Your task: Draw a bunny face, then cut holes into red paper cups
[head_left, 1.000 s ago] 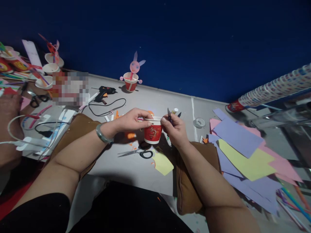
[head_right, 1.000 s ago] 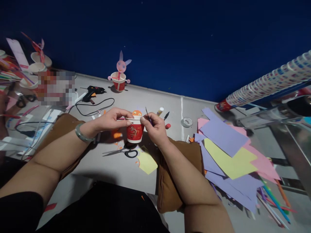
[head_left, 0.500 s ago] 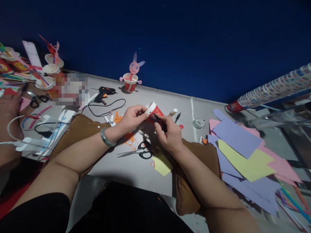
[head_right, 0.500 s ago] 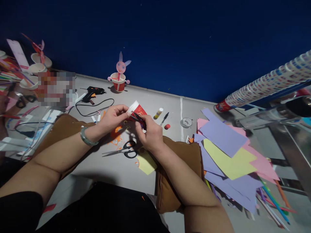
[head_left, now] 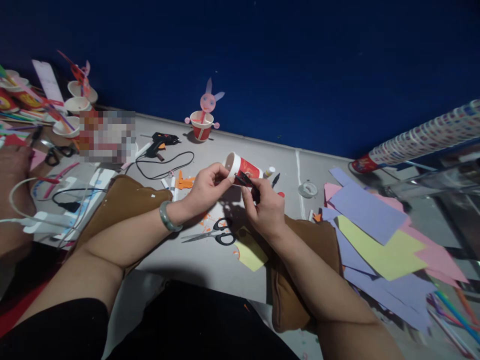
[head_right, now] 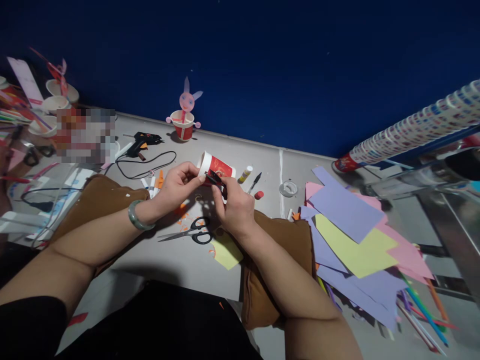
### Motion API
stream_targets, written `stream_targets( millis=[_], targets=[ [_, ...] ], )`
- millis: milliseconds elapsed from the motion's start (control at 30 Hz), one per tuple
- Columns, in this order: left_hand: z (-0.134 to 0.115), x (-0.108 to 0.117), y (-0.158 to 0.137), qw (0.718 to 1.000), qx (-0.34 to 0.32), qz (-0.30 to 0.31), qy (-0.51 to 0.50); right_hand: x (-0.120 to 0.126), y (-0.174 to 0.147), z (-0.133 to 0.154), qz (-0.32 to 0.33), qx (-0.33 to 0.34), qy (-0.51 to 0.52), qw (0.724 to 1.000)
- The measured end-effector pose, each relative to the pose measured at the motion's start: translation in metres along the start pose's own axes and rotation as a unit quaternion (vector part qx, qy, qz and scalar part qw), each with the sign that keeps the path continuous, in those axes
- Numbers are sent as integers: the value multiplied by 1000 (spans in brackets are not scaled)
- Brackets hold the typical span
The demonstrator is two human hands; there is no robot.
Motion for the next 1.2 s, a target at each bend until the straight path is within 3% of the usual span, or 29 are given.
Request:
stream_targets(
  millis=[367, 733, 967, 1200],
  targets=[
    [1, -5, -6, 999, -31, -17, -9, 3, 1, 4, -11, 30, -72, 997],
    [-2, -7, -8, 998, 15, -18, -53, 2, -1, 5, -5, 37, -120, 992],
    [2, -5, -7, 996, 54, -27, -67, 4, 1, 9, -42, 66, -162, 984],
    [-1, -5, -6, 995, 67, -23, -73, 3, 0, 6, -19, 49, -165, 985]
  ],
)
Point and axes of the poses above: each hand's wrist, its own y-axis towards the middle knuckle, its own x-axis out of the back of the hand, z = x × y, the point moved 3 cm from there along y, towards the middle knuckle, and after that the axes turned 7 degrees about z, right-handed, at the moved point
